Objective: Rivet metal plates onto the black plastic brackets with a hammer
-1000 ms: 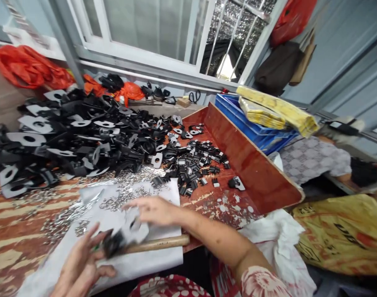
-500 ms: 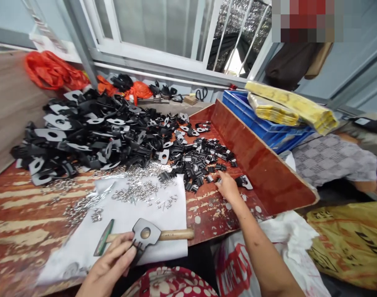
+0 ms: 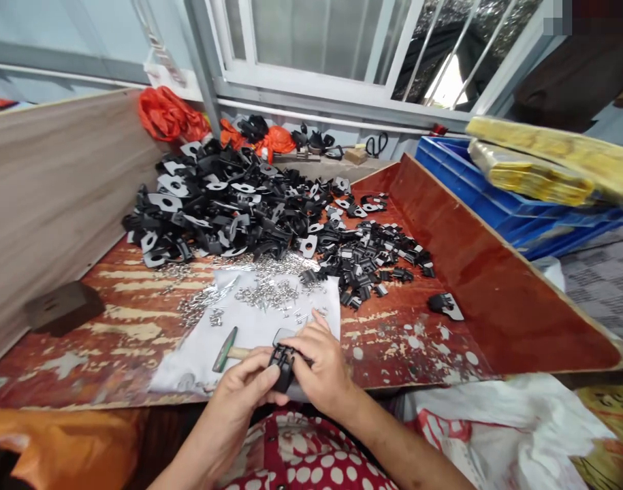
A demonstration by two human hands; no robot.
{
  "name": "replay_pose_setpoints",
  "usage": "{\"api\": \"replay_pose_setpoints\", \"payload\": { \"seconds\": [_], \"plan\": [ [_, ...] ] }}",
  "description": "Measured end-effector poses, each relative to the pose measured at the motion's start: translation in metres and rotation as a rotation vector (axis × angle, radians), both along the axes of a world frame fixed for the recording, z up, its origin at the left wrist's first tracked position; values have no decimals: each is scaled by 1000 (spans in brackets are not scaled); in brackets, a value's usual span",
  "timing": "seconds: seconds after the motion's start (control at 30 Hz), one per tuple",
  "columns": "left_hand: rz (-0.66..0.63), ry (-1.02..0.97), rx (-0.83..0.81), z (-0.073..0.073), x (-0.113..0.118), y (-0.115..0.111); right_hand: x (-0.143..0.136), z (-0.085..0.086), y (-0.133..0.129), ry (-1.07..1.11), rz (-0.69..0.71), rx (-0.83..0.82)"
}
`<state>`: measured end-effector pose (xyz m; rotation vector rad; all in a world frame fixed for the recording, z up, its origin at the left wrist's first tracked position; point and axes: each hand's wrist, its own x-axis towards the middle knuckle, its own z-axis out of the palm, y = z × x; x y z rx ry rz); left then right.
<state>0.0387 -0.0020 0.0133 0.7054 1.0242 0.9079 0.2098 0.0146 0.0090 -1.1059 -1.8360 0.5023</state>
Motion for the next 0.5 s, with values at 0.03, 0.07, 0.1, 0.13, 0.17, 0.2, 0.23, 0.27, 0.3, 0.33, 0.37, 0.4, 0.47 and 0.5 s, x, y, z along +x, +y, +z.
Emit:
{"api": "replay_pose_setpoints", "payload": {
  "seconds": [0.03,0.07,0.1,0.13,0.17,0.2,0.23,0.27,0.3,0.33,0.37,0.4,0.47,0.5],
  "plan": [
    [-9,-14,12,0,-1,-1,-5,-1,-1,4,3,11],
    [-12,-23,18,1,-2,-1,-7,-2,-2,11,4,14],
    [-12,-32,20,0,-4,-2,-8,-2,-2,19,6,6],
    [-11,-40,20,0,-5,-2,-8,-3,-3,25,8,-6],
    [-13,-49,22,-1,-6,-3,-8,-3,-3,28,10,-14],
    [-19,-56,24,-2,-8,-3,-7,-4,-3,23,10,-15],
    [-24,-62,26,-3,-9,-3,-8,-5,-4,14,10,-1],
    [-28,-66,28,-4,-10,-3,-8,-6,-5,3,10,23],
    [-32,-70,33,-5,-11,-3,-10,-7,-7,-8,12,50],
    [-36,-72,39,-6,-11,-4,-11,-9,-9,-11,15,74],
    [-46,-72,47,-7,-12,-4,-12,-10,-11,-4,23,83],
    [-57,-71,57,-9,-13,-4,-14,-11,-13,15,40,71],
    [-63,-49,90,-12,-16,-4,-17,-11,-18,71,89,-28],
    [-55,-28,110,-13,-18,-4,-19,-11,-20,103,114,-92]
  ]
}}
